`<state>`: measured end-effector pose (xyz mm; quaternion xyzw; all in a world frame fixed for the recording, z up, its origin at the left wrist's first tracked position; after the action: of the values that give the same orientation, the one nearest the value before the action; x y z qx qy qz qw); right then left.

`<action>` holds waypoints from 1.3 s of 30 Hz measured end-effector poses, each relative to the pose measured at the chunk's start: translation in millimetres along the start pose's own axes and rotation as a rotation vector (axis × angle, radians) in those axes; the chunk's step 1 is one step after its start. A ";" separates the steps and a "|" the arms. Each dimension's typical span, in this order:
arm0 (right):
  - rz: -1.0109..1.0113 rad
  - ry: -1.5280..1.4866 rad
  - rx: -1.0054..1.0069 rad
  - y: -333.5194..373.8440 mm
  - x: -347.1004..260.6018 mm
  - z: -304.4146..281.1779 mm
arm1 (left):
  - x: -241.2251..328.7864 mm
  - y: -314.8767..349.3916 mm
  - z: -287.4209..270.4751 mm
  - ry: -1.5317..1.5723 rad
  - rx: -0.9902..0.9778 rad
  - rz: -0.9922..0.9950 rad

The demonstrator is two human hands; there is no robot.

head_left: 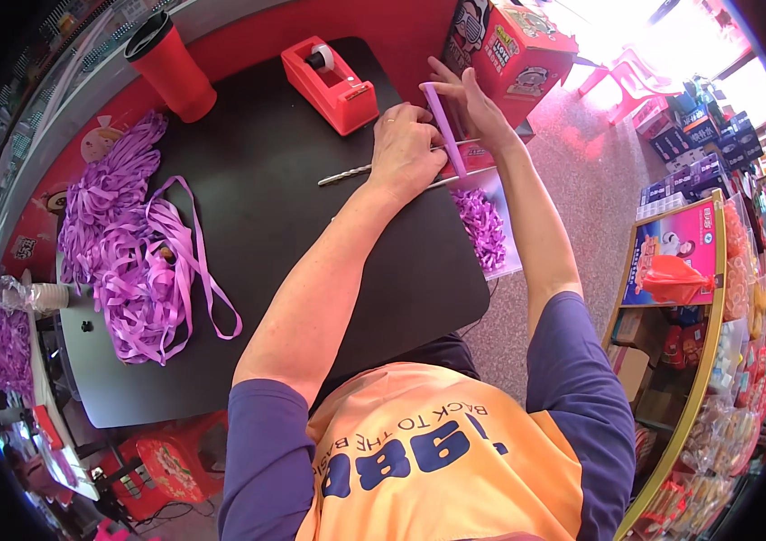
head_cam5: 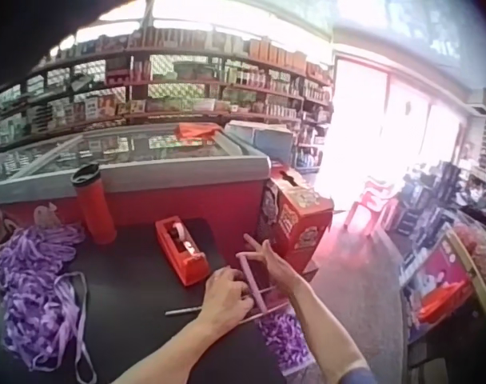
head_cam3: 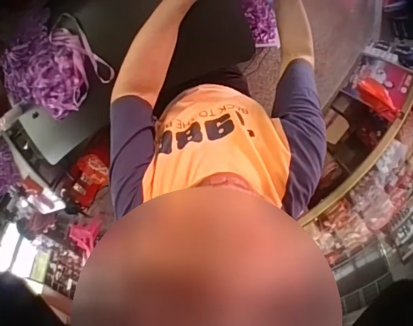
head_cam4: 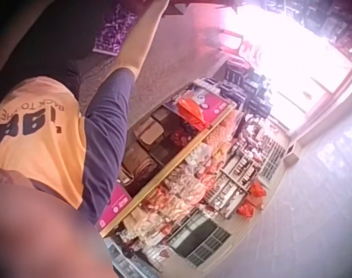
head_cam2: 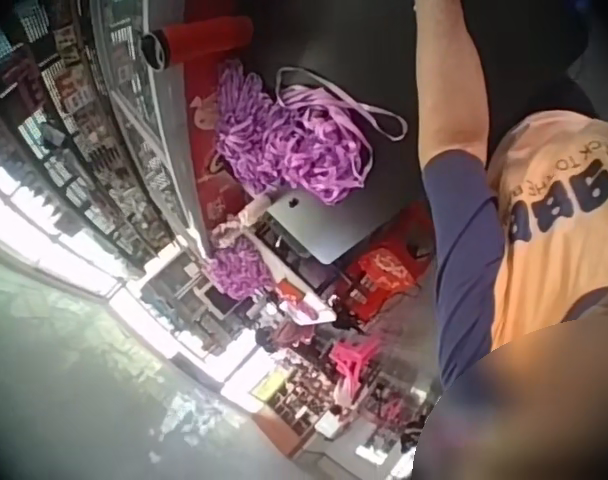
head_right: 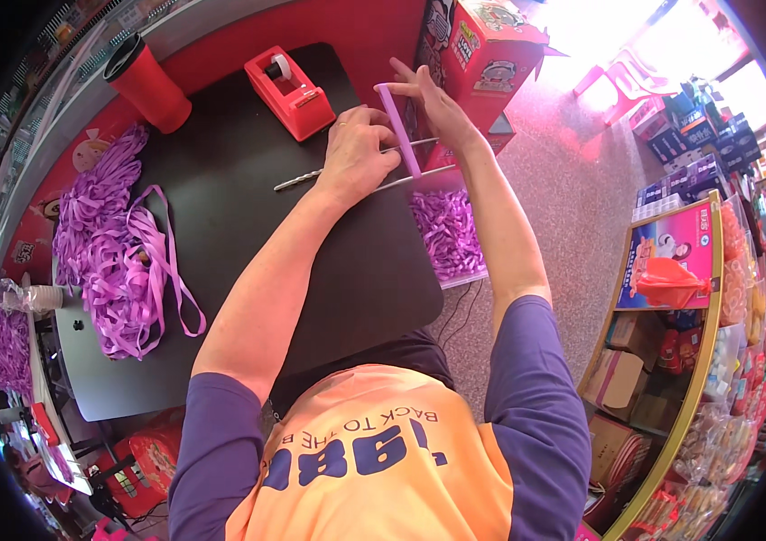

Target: Tie purple ribbons onto metal display rods at a retail counter.

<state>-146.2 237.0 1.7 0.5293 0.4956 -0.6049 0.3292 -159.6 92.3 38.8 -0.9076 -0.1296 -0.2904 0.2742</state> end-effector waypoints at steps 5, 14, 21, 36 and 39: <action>0.106 0.021 0.018 7.5 41.1 -7.2 | -0.8 0.6 -1.3 0.011 0.006 -0.039; 0.402 0.474 0.017 110.7 48.1 9.5 | -0.7 0.9 -2.4 0.003 0.061 -0.045; 0.295 0.336 0.176 179.9 -19.8 34.9 | 0.4 1.7 3.4 -0.033 0.027 0.014; 0.392 0.034 0.308 171.9 -25.3 34.1 | 14.9 30.2 -6.4 0.603 0.139 -0.398; 0.338 0.006 0.313 170.1 -33.9 35.3 | 59.1 80.6 67.3 1.517 -0.362 -0.867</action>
<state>7.3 149.6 -10.1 0.6513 0.3008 -0.6090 0.3383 -50.0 69.5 -5.7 -0.3715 -0.1974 -0.9072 0.0048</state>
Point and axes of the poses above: each hand's wrist, its own y-axis away from the middle knuckle, its own z-axis out of the palm, x = y × z, the point moved 9 cm from there along -y, towards the middle knuckle, and after that the axes turned 1 degree about -x, right-handed, at the moved point
